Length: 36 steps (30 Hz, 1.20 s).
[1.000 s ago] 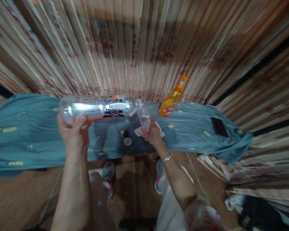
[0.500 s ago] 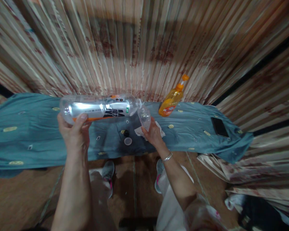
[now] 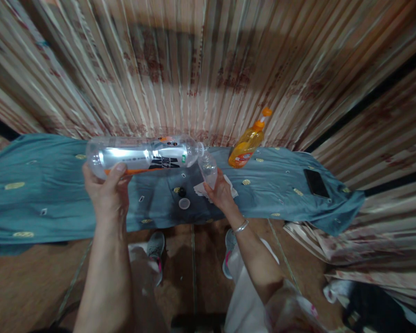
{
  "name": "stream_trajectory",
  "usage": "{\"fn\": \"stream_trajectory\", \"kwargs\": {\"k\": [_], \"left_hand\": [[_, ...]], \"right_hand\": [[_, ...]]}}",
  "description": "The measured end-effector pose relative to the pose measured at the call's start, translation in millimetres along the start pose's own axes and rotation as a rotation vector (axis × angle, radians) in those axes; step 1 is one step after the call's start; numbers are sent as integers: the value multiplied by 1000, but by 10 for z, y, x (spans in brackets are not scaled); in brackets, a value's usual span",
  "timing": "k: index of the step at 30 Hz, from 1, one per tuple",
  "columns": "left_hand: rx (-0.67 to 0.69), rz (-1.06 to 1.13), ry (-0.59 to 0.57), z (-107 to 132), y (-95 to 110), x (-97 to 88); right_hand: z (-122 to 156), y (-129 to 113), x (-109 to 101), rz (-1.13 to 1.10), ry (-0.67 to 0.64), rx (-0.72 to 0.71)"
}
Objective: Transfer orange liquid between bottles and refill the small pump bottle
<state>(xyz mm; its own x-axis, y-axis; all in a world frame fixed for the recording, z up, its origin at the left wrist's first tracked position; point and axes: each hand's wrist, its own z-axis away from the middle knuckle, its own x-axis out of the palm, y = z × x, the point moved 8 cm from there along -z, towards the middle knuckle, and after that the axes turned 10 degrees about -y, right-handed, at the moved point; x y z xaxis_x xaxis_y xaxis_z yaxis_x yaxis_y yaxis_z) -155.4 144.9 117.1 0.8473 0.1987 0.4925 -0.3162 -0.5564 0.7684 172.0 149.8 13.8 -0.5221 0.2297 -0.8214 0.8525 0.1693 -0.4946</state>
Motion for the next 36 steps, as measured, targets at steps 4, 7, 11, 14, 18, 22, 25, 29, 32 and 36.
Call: {"fn": "stream_trajectory", "kwargs": {"k": [4, 7, 11, 14, 18, 22, 25, 29, 32, 36], "left_hand": [[15, -17, -18, -5, -6, 4], [17, -21, -34, -8, -7, 9], [21, -12, -26, -5, 9, 6], [29, -21, -28, -5, 22, 11], [21, -38, -30, -8, 5, 3], [29, -72, -38, -12, 4, -5], [21, -67, -18, -3, 6, -15], [9, -83, -7, 14, 22, 0], [14, -73, -12, 19, 40, 22], [10, -50, -26, 18, 50, 49]], "right_hand": [[1, -2, 4, 5, 16, -18], [-2, 9, 13, 7, 18, -8], [2, 7, -3, -18, 31, -18], [7, 0, -11, -18, 30, -26], [6, 3, 0, -1, 17, -15], [3, 4, 11, 7, 12, -12], [4, 4, 6, -12, 14, -12], [6, 1, -10, -26, 23, -14], [4, 5, -6, -21, 20, -1], [1, 10, 2, -27, 6, 17]]}}
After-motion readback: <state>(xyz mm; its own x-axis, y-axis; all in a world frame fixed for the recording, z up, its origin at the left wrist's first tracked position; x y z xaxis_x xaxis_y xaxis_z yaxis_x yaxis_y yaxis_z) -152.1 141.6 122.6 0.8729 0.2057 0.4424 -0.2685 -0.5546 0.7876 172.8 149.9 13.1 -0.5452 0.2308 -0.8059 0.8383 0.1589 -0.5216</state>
